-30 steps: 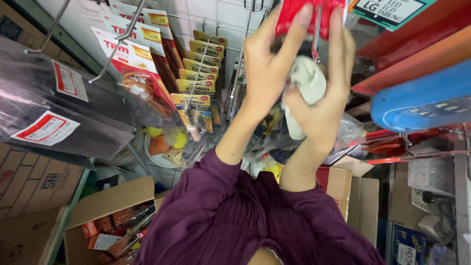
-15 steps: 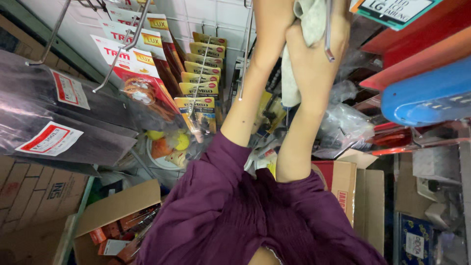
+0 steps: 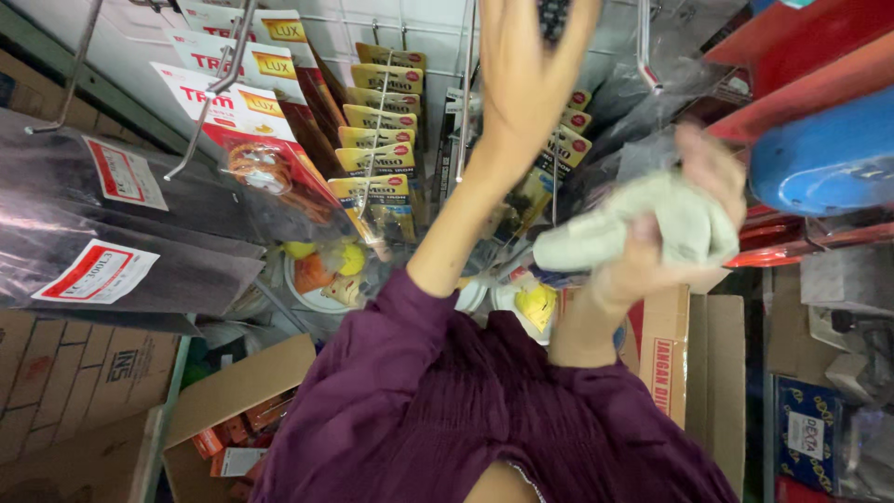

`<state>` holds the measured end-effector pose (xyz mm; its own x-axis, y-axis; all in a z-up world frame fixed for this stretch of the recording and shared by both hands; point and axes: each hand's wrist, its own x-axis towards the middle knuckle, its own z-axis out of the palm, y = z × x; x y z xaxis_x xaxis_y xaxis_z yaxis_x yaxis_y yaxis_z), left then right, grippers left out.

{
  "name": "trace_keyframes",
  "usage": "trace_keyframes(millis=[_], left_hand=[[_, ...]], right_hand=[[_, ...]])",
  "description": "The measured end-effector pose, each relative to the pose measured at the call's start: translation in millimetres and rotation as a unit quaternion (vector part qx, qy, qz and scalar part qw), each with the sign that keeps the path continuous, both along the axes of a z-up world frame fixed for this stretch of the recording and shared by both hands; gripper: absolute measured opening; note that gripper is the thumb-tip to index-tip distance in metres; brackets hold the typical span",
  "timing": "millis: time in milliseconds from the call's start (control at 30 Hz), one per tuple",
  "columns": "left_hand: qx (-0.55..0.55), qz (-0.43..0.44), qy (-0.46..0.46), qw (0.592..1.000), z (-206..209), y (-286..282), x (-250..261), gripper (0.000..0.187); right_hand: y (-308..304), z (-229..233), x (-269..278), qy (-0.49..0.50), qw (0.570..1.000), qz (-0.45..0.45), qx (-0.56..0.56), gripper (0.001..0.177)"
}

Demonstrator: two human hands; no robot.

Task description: The person cleans various hardware items, including a soldering iron and a remote control, by wiping them with a cloth while taking them from or putting them into boxes in a storage area.

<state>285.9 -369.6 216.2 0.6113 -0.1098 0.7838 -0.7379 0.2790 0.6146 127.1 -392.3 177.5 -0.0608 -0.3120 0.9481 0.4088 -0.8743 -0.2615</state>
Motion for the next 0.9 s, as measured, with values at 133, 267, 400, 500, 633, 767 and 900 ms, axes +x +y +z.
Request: trace_keyframes(millis=[133, 267, 400, 500, 633, 767, 900], left_hand=[[-0.032, -0.111, -0.011, 0.993, -49, 56, -44, 0.03], [0.002, -0.132, 0.062, 0.989, -115, 69, -59, 0.019], [0.154, -0.082, 0.076, 0.982, -169, 54, -60, 0.03], [0.192, -0.054, 0.057, 0.978, -190, 29, -56, 0.068], [0.185, -0.045, 0.051, 0.98, -201, 2, -46, 0.093], [0.201, -0.008, 0.044, 0.979, -212, -16, -40, 0.097], [0.199, 0.012, 0.031, 0.979, -220, -29, -28, 0.096]], right_hand=[[20, -65, -50, -0.015, 0.982, 0.098, 0.163, 0.044], [26, -109, -86, 0.25, 0.932, 0.131, 0.228, 0.043], [36, -132, -70, 0.403, 0.872, 0.145, 0.238, 0.068], [38, -141, -46, 0.401, 0.879, 0.142, 0.216, 0.086], [22, -140, -17, 0.388, 0.892, 0.122, 0.194, 0.098], [3, -145, -3, 0.388, 0.877, 0.148, 0.243, 0.097], [-11, -152, 9, 0.371, 0.87, 0.186, 0.265, 0.094]])
